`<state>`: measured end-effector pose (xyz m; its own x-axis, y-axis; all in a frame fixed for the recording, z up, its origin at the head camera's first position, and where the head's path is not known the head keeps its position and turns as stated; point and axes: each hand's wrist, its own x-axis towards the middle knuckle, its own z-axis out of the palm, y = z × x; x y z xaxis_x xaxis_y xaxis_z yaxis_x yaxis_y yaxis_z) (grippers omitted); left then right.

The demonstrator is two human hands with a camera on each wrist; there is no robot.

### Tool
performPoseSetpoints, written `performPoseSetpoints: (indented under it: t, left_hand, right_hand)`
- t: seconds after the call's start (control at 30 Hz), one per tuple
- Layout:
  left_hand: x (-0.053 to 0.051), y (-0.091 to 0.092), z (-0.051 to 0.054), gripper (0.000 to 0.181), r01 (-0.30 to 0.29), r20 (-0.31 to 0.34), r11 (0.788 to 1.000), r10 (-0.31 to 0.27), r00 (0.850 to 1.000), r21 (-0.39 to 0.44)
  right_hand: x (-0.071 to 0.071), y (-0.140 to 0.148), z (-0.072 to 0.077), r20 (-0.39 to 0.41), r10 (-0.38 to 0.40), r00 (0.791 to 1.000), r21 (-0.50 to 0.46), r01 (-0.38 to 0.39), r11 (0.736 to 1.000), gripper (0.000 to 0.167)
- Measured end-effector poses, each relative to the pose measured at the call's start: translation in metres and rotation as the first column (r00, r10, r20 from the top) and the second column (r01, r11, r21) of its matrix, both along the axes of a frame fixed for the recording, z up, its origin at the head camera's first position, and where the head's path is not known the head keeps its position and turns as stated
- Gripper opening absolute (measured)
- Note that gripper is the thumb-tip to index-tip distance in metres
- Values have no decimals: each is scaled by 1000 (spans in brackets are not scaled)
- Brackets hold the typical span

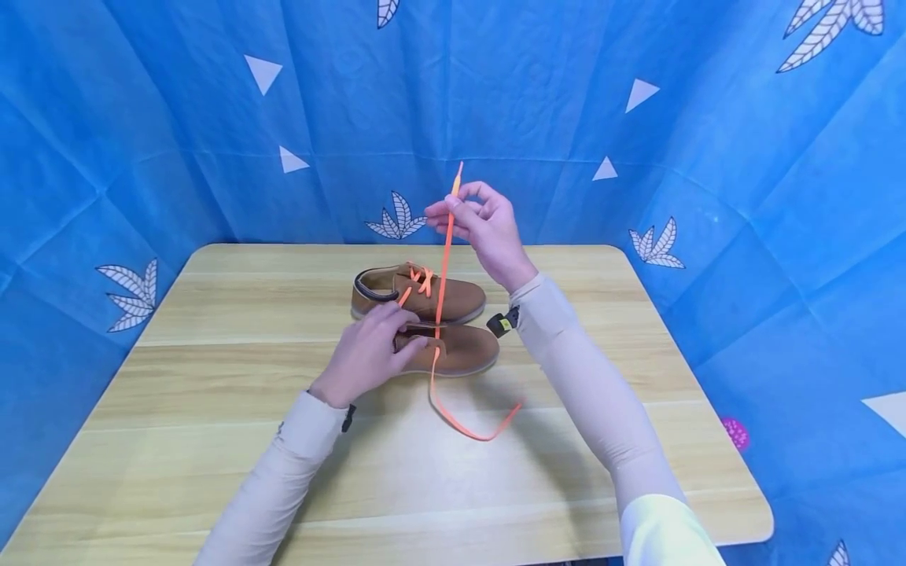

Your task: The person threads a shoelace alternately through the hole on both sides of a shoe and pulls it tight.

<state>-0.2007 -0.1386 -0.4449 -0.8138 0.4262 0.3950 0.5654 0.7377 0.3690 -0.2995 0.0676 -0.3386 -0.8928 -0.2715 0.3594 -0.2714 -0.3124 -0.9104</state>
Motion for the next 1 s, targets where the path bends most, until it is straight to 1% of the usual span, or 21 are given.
performPoseSetpoints:
  t: [0.03, 0.07, 0.13, 0.2, 0.27, 0.4, 0.53, 0.67, 0.73, 0.87, 1.0]
  left_hand:
    - [-3, -2, -3, 33, 4, 46, 1000, -5, 999, 3]
    - [-6, -3, -6, 31, 18, 103, 1000, -19, 994, 10]
    - [-10, -4, -12, 25, 49, 202, 998, -55, 978, 34]
    - [-14, -4, -15, 17, 70, 270, 996, -84, 959, 60]
    - [-18, -4, -18, 13, 85, 306, 992, -108, 946, 88]
    - [-23, -6, -24, 19, 102, 333, 988, -137, 933, 118]
    - [-27, -9, -30, 28, 121, 328, 985, -155, 932, 124]
    - [-29, -10, -32, 34, 128, 321, 983, -164, 933, 129]
    - [-30, -10, -32, 35, 124, 327, 984, -159, 932, 127]
    - [-30, -11, -32, 37, 115, 337, 986, -151, 929, 124]
    - [-29, -11, -32, 38, 108, 348, 986, -147, 926, 129]
  right_hand:
    - [0, 1, 0, 2, 12, 1000, -9, -12, 1000, 6]
    - [0, 1, 0, 11, 28, 1000, -29, -28, 999, 6]
    - [0, 1, -1, 28, 62, 998, -65, -60, 996, 7]
    - [0, 2, -2, 37, 92, 995, -98, -88, 991, 8]
    - [0, 2, -3, 39, 120, 992, -136, -113, 984, 9]
    - [2, 2, -6, 47, 184, 982, -213, -170, 962, 9]
    - [5, 2, -9, 51, 272, 961, -279, -247, 928, 10]
    - [9, 3, -8, 16, 349, 937, -281, -330, 901, 10]
    - [13, 4, -7, 10, 377, 926, -271, -361, 893, 11]
    - [19, 5, -6, 18, 402, 916, -266, -383, 885, 12]
    - [21, 5, -8, 18, 385, 923, -290, -364, 885, 12]
